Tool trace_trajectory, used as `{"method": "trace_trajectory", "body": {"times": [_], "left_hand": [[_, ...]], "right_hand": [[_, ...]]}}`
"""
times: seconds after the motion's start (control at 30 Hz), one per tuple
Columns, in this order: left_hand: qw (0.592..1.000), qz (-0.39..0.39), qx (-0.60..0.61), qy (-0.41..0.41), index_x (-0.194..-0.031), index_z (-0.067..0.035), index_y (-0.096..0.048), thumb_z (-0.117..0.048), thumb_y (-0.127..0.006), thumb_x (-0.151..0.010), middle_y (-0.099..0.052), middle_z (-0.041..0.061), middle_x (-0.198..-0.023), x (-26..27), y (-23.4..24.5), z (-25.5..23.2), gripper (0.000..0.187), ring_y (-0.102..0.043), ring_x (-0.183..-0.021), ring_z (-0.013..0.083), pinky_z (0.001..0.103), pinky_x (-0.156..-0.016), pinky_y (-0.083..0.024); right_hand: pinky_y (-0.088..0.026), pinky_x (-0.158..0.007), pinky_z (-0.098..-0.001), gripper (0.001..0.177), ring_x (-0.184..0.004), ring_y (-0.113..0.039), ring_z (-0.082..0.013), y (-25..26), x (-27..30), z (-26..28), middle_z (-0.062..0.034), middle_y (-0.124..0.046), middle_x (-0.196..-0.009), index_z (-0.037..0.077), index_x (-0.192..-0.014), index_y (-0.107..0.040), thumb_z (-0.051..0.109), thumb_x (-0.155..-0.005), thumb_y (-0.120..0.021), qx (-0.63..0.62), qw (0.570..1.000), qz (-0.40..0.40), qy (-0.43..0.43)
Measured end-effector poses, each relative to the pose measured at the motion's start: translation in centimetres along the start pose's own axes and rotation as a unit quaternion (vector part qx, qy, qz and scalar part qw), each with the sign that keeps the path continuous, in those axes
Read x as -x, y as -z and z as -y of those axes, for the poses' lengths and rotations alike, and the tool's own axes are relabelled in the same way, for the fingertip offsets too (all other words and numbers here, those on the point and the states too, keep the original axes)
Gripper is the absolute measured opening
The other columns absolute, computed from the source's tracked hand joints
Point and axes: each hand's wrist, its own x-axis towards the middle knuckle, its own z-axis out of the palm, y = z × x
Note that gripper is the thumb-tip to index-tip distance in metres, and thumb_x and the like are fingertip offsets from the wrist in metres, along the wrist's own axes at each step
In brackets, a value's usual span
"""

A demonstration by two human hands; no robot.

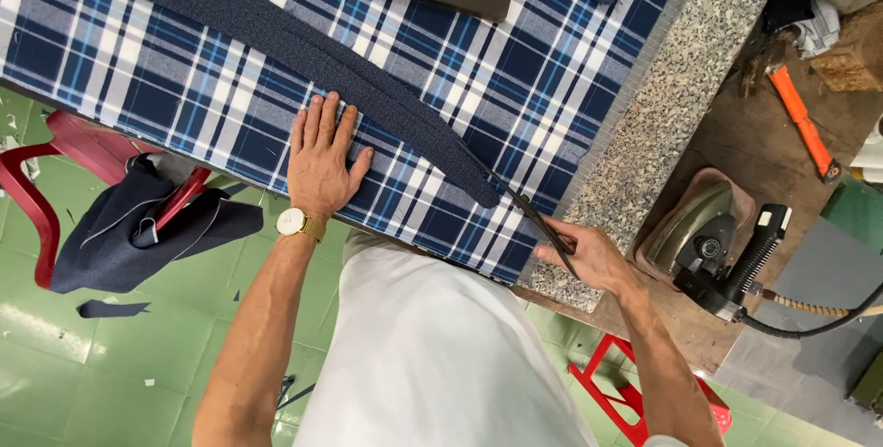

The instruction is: The person irons a dark fabric strip on a plaid-covered table, then uses scissors to trim the strip's edge. After trimming, the person folds the strip and irons it again to set the fold.

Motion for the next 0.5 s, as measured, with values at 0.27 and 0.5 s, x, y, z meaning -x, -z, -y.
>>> {"method": "trace_trajectory", "body": {"times": [0.27,0.5], "left_hand": [[1.0,0.001,-0.001,0.005,-0.155,-0.014,-0.048,-0.054,-0.051,-0.106,-0.033,0.012,-0.167,0.1,-0.2,0.1,0.063,-0.022,-0.156,0.0302,0.049,-0.128,-0.014],[1.0,0.008,-0.004,0.009,-0.156,-0.015,-0.047,-0.054,-0.05,-0.106,-0.032,0.011,-0.167,0.1,-0.2,0.1,0.063,-0.022,-0.156,0.0295,0.049,-0.128,-0.013]], "right_hand": [[-0.039,-0.057,-0.0305,0.062,-0.053,-0.057,-0.0196,0.4,0.8,3.3,-0.0103,-0.065,-0.055,0.0,-0.133,-0.065,0.035,-0.085,-0.08,-0.02,1.0,0.008,-0.012],[-0.04,-0.057,-0.0332,0.065,-0.055,-0.057,-0.0203,-0.1,-0.5,3.0,-0.0102,-0.065,-0.059,-0.001,-0.134,-0.065,0.041,-0.086,-0.079,0.022,1.0,0.009,-0.003]]}}
